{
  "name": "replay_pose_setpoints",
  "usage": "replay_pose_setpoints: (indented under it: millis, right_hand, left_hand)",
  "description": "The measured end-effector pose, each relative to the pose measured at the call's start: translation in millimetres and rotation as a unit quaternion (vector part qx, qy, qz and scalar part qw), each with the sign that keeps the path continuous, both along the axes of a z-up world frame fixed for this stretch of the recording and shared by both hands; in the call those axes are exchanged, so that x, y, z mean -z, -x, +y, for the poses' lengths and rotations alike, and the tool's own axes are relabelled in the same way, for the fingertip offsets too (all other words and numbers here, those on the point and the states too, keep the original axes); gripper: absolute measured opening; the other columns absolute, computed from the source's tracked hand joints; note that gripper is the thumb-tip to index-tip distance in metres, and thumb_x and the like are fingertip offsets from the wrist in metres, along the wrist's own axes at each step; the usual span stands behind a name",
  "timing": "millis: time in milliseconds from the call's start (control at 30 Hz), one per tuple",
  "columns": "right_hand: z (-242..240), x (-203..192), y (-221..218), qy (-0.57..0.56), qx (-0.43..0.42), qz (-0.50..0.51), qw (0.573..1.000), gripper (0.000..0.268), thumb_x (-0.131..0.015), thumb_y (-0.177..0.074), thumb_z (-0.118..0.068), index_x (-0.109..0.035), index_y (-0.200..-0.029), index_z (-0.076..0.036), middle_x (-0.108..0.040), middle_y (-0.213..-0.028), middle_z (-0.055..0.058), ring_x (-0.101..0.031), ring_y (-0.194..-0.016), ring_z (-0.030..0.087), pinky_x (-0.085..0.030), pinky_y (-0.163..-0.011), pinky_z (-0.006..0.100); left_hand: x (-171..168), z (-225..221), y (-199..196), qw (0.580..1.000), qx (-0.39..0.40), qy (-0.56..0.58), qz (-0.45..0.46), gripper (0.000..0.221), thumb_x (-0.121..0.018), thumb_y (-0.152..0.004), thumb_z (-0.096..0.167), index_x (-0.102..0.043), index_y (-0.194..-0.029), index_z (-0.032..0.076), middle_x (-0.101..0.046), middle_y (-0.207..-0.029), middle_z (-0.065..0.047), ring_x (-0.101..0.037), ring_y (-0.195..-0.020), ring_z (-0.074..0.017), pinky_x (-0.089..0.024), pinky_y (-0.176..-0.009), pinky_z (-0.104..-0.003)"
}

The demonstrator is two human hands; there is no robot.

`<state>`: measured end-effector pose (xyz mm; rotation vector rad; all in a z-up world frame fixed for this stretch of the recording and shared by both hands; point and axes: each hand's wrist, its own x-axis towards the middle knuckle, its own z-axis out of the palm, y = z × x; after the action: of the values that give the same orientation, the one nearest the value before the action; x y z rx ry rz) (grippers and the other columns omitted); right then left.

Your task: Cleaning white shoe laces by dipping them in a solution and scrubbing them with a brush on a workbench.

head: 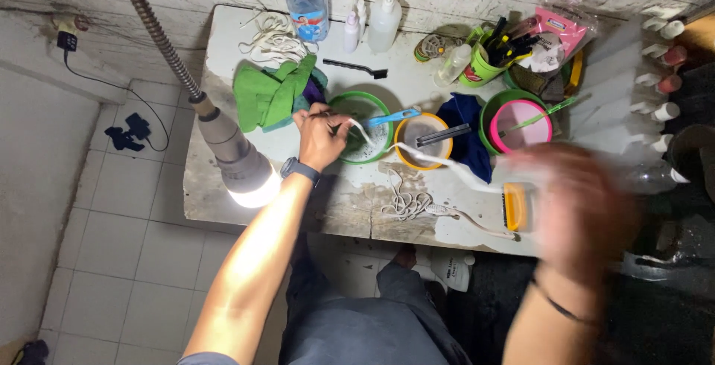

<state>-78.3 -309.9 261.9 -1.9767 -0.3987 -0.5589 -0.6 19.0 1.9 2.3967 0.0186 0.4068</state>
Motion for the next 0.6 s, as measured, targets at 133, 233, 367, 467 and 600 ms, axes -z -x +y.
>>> replay_pose_setpoints:
  millis: [133, 233, 367, 467, 600]
  right_hand:
    - [70, 100, -32, -0.024, -0.085, 0.305, 0.948, 0.027, -0.06, -0.095, -0.026, -0.071, -0.109, -0.006, -0.069, -0.076, 0.016, -0.069, -0.081, 0.028, -0.054, -0.08, 0.041]
    - [106, 141, -52, 0.105, -0.109, 0.248, 0.957, 0.033, -0.067, -0.092, -0.031, -0.068, -0.121, -0.015, -0.076, -0.097, 0.015, -0.073, -0.096, 0.035, -0.057, -0.082, 0.05]
    - [135, 133, -63, 0.175, -0.109, 0.217, 0.954, 0.017, -0.065, -0.092, -0.025, -0.068, -0.101, -0.01, -0.074, -0.086, 0.015, -0.073, -0.093, 0.037, -0.058, -0.073, 0.05]
    - [133, 135, -84, 0.305, -0.082, 0.187, 0.93, 0.023, -0.055, -0.097, -0.037, -0.068, -0.085, -0.022, -0.073, -0.072, 0.005, -0.075, -0.079, 0.031, -0.059, -0.068, 0.049]
    - [119, 83, -73, 0.182, -0.133, 0.108, 0.968, 0.022, -0.056, -0.099, -0.024, -0.061, -0.082, -0.011, -0.062, -0.06, 0.019, -0.069, -0.072, 0.045, -0.05, -0.061, 0.055]
  left_hand:
    - [-52, -7, 5, 0.998, 0.059, -0.01, -0.035, 0.004, -0.081, -0.086, 0.027, -0.08, -0.088, 0.03, -0.077, -0.08, 0.004, -0.063, -0.102, -0.0197, -0.028, -0.099, -0.048]
    - [-83, -11, 9, 0.992, 0.091, -0.027, -0.086, 0.003, -0.082, -0.086, 0.029, -0.08, -0.086, 0.027, -0.077, -0.082, 0.003, -0.062, -0.101, -0.0212, -0.029, -0.096, -0.047]
    - [-96, -10, 10, 0.983, 0.115, -0.062, -0.132, 0.004, -0.082, -0.086, 0.029, -0.081, -0.088, 0.026, -0.078, -0.086, 0.004, -0.062, -0.103, -0.0218, -0.03, -0.094, -0.046]
    - [-82, -2, 11, 0.986, 0.103, -0.046, -0.122, 0.004, -0.079, -0.089, 0.028, -0.081, -0.09, 0.031, -0.078, -0.085, 0.007, -0.063, -0.1, -0.0205, -0.029, -0.096, -0.047]
    - [-46, 4, 10, 0.995, 0.08, 0.003, -0.063, 0.004, -0.078, -0.09, 0.026, -0.08, -0.089, 0.029, -0.079, -0.085, 0.005, -0.066, -0.095, -0.0226, -0.029, -0.095, -0.046]
